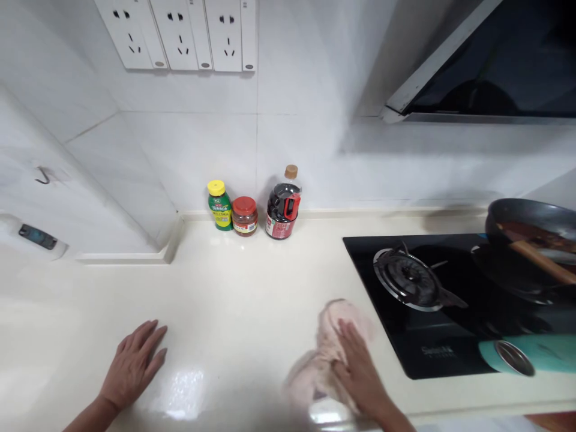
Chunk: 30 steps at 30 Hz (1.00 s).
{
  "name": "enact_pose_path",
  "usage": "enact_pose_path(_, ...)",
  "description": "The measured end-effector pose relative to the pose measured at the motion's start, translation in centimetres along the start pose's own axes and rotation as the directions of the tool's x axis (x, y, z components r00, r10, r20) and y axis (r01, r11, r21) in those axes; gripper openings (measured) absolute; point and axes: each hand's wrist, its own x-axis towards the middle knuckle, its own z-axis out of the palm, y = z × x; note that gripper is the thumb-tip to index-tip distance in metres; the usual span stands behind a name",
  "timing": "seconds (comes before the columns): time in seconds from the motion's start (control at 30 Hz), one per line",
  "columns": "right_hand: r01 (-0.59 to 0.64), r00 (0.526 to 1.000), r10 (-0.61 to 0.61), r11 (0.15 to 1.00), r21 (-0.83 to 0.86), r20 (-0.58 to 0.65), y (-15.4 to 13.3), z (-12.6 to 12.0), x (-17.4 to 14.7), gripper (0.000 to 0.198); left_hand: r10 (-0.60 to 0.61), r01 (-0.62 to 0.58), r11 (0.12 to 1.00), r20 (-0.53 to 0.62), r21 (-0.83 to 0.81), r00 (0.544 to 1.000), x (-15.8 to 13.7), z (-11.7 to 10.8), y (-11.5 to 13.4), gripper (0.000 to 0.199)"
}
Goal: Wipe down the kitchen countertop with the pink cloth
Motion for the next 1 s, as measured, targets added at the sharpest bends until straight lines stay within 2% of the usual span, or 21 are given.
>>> enact_pose_path(0.1, 0.003, 0.998, -0.005, 0.999, -0.039, -0.065, 5.4, -1.0, -0.9, 0.061, 0.003, -0.003, 1.000, -0.006, -0.004, 1.000, 0.0, -0.1, 0.1, 0.051)
enact_pose_path(0.17, -0.044, 0.993, 0.035, 0.996, -0.081, -0.110, 6.1, -0.6, 0.1, 0.056, 0.004, -0.004, 1.000, -0.007, -0.010, 1.000, 0.1, -0.2, 0.3, 0.050)
enact_pose_path(0.23, -0.133, 0.979, 0.109, 0.982, -0.136, -0.171, 4.8, 0.3, 2.1, 0.057, 0.009, -0.009, 1.000, -0.011, -0.018, 1.000, 0.1, -0.3, 0.4, 0.049)
enact_pose_path(0.3, -0.208, 0.966, 0.173, 0.962, -0.179, -0.193, 2.7, 1.1, 5.2, 0.060, 0.006, -0.006, 1.000, -0.015, -0.024, 1.000, 0.1, -0.4, 0.5, 0.049)
enact_pose_path(0.47, -0.292, 0.957, 0.286, 0.938, -0.188, -0.057, -4.4, 1.8, 15.7, 0.058, -0.004, 0.004, 0.999, -0.010, -0.033, 1.000, 0.0, -0.7, 0.7, 0.048)
enact_pose_path(0.53, -0.257, 0.964, 0.264, 0.951, -0.174, 0.020, -8.9, 2.3, 19.2, 0.056, 0.000, 0.000, 0.999, -0.011, -0.032, 1.000, 0.0, -0.8, 0.8, 0.048)
enact_pose_path(0.6, -0.144, 0.977, 0.163, 0.980, -0.136, 0.139, -14.3, 3.3, 21.0, 0.056, 0.001, -0.001, 1.000, -0.017, -0.028, 1.000, -0.1, -0.8, 0.8, 0.048)
enact_pose_path(0.7, 0.063, 0.941, -0.054, 0.998, -0.017, 0.334, -22.3, 5.2, 19.9, 0.067, 0.004, -0.004, 1.000, -0.024, -0.019, 1.000, -0.2, -0.9, 0.8, 0.047)
enact_pose_path(0.77, 0.195, 0.877, -0.213, 0.977, 0.085, 0.430, -25.6, 5.9, 17.0, 0.082, 0.001, -0.001, 1.000, -0.023, -0.021, 1.000, -0.2, -0.9, 0.7, 0.047)
enact_pose_path(0.8, 0.256, 0.836, -0.293, 0.956, 0.143, 0.465, -26.4, 6.0, 15.3, 0.091, -0.002, 0.002, 1.000, -0.021, -0.024, 1.000, -0.2, -0.9, 0.7, 0.047)
enact_pose_path(0.87, 0.354, 0.750, -0.433, 0.901, 0.250, 0.500, -26.1, 5.7, 11.4, 0.105, -0.009, 0.008, 0.999, -0.019, -0.032, 1.000, -0.2, -1.0, 0.7, 0.047)
enact_pose_path(0.93, 0.398, 0.703, -0.500, 0.866, 0.303, 0.506, -23.5, 5.1, 7.7, 0.112, -0.014, 0.013, 0.999, -0.015, -0.037, 1.000, -0.1, -1.0, 0.7, 0.047)
enact_pose_path(0.97, 0.391, 0.715, -0.487, 0.873, 0.290, 0.502, -21.6, 4.8, 5.9, 0.112, -0.015, 0.015, 0.999, -0.013, -0.037, 1.000, -0.1, -1.0, 0.8, 0.047)
enact_pose_path(1.0, 0.364, 0.753, -0.440, 0.898, 0.248, 0.488, -19.3, 4.4, 4.2, 0.109, -0.015, 0.015, 0.999, -0.011, -0.035, 1.000, 0.0, -1.0, 0.8, 0.047)
